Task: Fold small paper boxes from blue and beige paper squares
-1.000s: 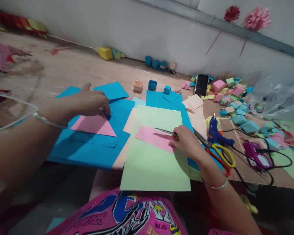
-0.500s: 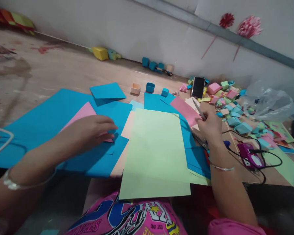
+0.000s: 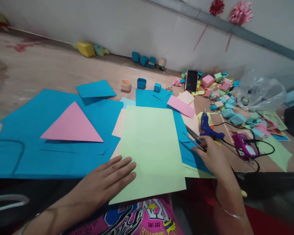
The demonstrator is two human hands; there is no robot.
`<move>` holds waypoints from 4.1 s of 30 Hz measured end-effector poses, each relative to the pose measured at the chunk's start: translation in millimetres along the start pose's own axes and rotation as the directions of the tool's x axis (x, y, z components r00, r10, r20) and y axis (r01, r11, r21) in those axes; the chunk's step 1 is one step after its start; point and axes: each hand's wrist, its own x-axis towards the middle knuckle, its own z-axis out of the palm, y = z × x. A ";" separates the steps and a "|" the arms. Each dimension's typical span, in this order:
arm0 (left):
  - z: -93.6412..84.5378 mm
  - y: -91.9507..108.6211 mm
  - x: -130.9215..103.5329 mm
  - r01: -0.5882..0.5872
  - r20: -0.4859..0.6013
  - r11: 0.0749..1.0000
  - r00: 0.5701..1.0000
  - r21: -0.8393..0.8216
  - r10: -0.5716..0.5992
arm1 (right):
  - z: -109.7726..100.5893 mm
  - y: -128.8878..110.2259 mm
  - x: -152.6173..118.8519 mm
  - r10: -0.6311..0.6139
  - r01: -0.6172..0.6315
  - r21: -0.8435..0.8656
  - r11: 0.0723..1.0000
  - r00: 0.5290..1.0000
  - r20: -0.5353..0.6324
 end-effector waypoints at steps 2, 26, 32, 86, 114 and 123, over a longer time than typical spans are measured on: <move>0.1 1.6 -1.8 0.041 -0.080 0.996 0.996 -0.076 -0.047 | 12.0 11.8 -19.3 -0.002 0.003 0.021 1.000 0.998 -0.069; -19.3 5.5 33.0 0.562 0.056 0.426 0.647 -0.709 -0.760 | 30.5 -54.3 -58.3 0.081 -0.069 0.188 0.980 0.995 -0.051; -16.2 8.1 33.2 0.542 0.173 0.395 0.724 -0.742 -0.668 | 39.9 -58.0 -64.9 0.195 -0.181 0.086 0.980 0.959 -0.208; -27.5 1.7 65.9 0.715 0.293 0.605 0.697 -0.351 -0.655 | 42.0 -64.0 -71.3 0.018 0.091 0.221 0.971 0.894 -0.448; -32.4 -8.0 67.9 0.737 0.376 0.551 0.675 -0.393 -0.635 | 45.3 -80.8 -73.0 -0.009 0.123 0.150 0.981 0.803 -0.596; -29.1 -7.9 69.7 0.701 0.343 0.688 0.704 -0.190 -0.622 | 44.9 -77.4 -72.4 -0.009 0.117 0.156 0.981 0.827 -0.562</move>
